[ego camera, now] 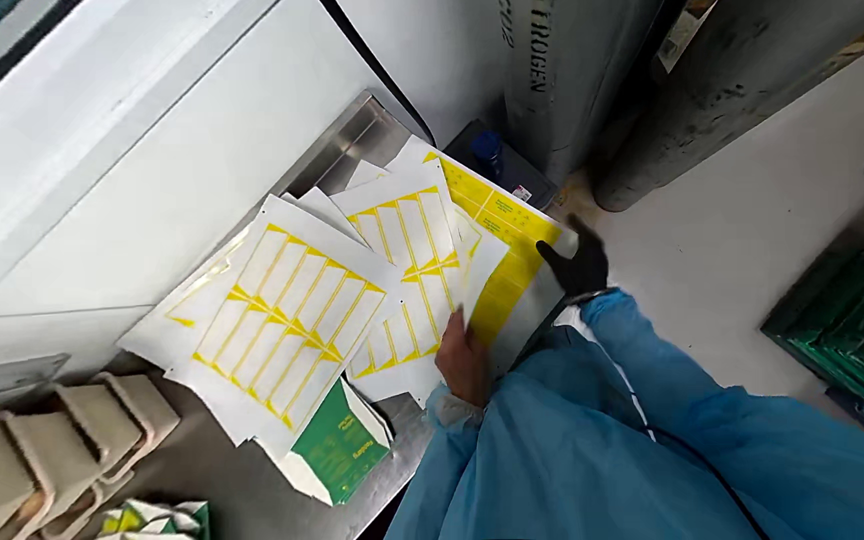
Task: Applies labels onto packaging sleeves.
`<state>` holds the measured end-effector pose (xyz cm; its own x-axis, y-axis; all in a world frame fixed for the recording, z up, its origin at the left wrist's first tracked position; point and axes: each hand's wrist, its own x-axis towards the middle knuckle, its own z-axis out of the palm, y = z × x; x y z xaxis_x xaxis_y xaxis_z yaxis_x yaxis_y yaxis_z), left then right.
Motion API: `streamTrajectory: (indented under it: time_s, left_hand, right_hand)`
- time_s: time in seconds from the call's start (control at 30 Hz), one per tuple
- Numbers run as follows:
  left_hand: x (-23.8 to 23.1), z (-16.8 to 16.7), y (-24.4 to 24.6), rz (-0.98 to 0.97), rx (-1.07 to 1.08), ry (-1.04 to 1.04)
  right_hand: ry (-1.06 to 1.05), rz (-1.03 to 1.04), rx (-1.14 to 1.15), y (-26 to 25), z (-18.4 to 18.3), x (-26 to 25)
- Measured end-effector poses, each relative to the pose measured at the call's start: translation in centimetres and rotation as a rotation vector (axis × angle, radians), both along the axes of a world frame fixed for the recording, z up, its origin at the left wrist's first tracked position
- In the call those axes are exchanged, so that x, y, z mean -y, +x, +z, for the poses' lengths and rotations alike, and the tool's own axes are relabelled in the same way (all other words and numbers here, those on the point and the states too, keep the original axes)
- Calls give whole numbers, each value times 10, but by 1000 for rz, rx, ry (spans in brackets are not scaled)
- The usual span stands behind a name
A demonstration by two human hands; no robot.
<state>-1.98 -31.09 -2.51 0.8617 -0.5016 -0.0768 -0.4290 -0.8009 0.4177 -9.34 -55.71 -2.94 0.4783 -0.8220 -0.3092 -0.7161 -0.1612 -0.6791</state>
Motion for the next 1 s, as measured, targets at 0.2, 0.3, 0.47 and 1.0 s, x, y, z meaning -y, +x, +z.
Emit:
streamTrajectory:
  time_s: [0.2, 0.3, 0.47, 1.0]
  left_hand:
    - [-11, 54, 23, 472, 68, -248]
    - [-25, 65, 41, 507, 178, -302]
    - [-29, 68, 56, 567, 239, -337]
    - [-67, 83, 65, 665, 317, -509]
  right_hand:
    - [-131, 46, 41, -24, -17, 48]
    - [-376, 126, 448, -28, -2, 43]
    - [-507, 71, 525, -26, 63, 35]
    - [352, -114, 163, -69, 1, 19]
